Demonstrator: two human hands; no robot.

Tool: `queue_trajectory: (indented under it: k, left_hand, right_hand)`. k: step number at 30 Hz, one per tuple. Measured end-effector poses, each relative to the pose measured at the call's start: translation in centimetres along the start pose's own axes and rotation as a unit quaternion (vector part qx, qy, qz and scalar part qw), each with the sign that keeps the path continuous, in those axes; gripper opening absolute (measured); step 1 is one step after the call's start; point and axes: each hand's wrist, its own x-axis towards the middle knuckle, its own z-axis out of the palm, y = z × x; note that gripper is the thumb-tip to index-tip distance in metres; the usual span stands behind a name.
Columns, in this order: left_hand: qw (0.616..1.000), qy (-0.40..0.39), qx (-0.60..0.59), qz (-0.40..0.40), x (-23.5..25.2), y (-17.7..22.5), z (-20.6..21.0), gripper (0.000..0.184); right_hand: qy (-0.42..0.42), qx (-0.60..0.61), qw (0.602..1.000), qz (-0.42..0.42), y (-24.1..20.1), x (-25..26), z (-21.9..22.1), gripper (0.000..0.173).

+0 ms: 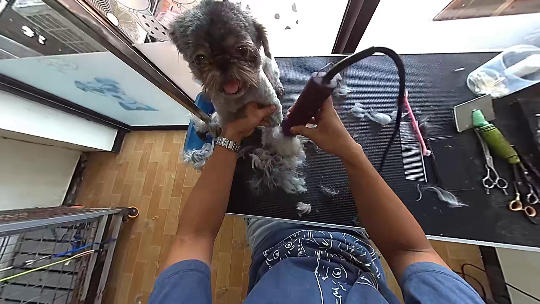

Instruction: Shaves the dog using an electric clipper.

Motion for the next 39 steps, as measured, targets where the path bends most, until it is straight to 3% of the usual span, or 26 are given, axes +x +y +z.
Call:
queue_trajectory:
  k: [5,10,15,20,24,30,34,39]
  left_hand:
    - [1.0,0.006,-0.023,0.002,0.5,-0.5,0.6,0.016]
    - [1.0,-0.003,0.008,0.001,1.2,-1.3,1.0,0.027]
    - [0.995,0.005,0.099,0.0,1.0,-1.8,1.2,0.031]
    - [0.98,-0.023,0.196,-0.006,1.7,-3.7,1.3,0.038]
    - [0.977,-0.046,0.21,0.002,1.5,-3.8,1.8,0.033]
    - [0.992,-0.06,0.108,0.025,1.9,-4.3,2.3,0.029]
    - [0.996,-0.068,0.056,0.011,1.7,-2.4,3.0,0.029]
    - [0.997,-0.015,0.005,0.07,2.3,1.1,3.8,0.025]
  right_hand:
    - [0.068,-0.025,0.996,-0.057,0.7,1.7,-0.6,0.08]
    - [0.031,-0.095,0.995,-0.027,1.3,1.4,0.8,0.082]
    - [-0.034,-0.225,0.974,-0.007,0.4,0.3,2.6,0.073]
    - [0.087,-0.21,0.973,-0.041,0.7,-0.2,1.4,0.073]
    - [0.093,-0.24,0.964,-0.07,1.5,-1.1,0.9,0.069]
    - [0.112,-0.205,0.971,-0.055,2.9,-2.6,0.6,0.065]
    - [0.124,-0.21,0.967,-0.069,2.4,-2.6,-0.1,0.064]
    - [0.124,-0.251,0.951,-0.135,-0.1,-1.8,-0.2,0.051]
